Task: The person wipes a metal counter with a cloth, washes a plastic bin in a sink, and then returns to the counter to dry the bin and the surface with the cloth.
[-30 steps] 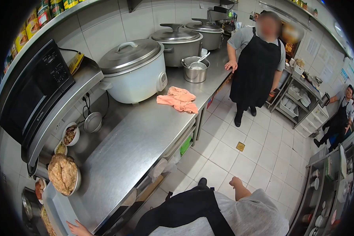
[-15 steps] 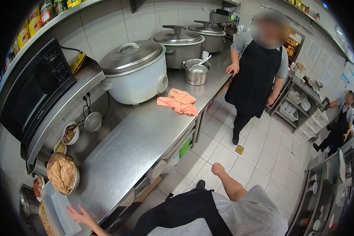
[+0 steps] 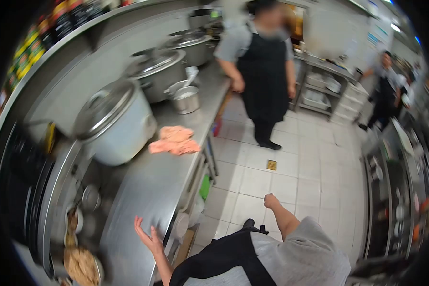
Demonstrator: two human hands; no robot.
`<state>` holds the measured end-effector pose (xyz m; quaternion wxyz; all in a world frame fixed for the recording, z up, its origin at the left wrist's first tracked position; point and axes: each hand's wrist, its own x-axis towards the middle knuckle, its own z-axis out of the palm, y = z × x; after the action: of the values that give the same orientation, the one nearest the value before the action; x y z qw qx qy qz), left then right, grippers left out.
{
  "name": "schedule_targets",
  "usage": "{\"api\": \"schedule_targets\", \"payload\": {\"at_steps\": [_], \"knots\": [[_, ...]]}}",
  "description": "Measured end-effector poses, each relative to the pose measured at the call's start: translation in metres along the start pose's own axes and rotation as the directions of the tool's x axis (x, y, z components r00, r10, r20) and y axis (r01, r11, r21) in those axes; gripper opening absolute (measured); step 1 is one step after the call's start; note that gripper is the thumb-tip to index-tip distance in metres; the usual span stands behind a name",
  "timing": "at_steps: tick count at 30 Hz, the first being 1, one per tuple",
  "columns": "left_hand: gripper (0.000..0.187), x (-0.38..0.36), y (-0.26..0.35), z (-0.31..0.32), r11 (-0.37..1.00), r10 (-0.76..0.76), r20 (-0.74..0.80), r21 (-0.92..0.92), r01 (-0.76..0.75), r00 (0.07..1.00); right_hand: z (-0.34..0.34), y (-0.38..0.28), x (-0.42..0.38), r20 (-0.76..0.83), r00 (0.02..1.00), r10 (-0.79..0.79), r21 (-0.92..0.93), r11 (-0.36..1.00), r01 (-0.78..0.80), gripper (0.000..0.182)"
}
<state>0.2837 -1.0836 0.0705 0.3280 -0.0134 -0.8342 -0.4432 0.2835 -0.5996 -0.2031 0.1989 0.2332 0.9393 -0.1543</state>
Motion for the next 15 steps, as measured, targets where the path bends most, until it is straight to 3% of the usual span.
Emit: {"api": "schedule_targets", "payload": {"at_steps": [1, 5, 8, 11, 15], "knots": [[0.042, 0.003, 0.005, 0.015, 1.0, 0.01, 0.042, 0.002, -0.01, 0.999, -0.007, 0.017, 0.004, 0.08, 0.995, 0.065, 0.015, 0.998, -0.067, 0.03], [0.044, 0.017, 0.019, 0.065, 0.996, 0.084, 0.225, -0.059, -0.073, 0.971, -0.088, 0.021, -0.057, 0.098, 0.961, 0.26, 0.168, 0.947, -0.273, 0.026], [0.044, 0.026, 0.028, 0.107, 0.988, 0.133, 0.333, -0.117, -0.099, 0.934, -0.06, 0.068, -0.024, 0.02, 0.976, 0.216, 0.195, 0.957, -0.216, 0.033], [0.043, 0.037, 0.047, 0.158, 0.977, 0.188, 0.446, -0.179, -0.119, 0.875, -0.05, 0.091, -0.027, -0.188, 0.922, 0.338, 0.282, 0.918, -0.279, 0.034], [0.042, 0.048, 0.085, 0.234, 0.95, 0.292, 0.596, -0.271, -0.155, 0.748, -0.031, 0.147, -0.03, -0.135, 0.933, 0.334, 0.357, 0.895, -0.268, 0.033]]}}
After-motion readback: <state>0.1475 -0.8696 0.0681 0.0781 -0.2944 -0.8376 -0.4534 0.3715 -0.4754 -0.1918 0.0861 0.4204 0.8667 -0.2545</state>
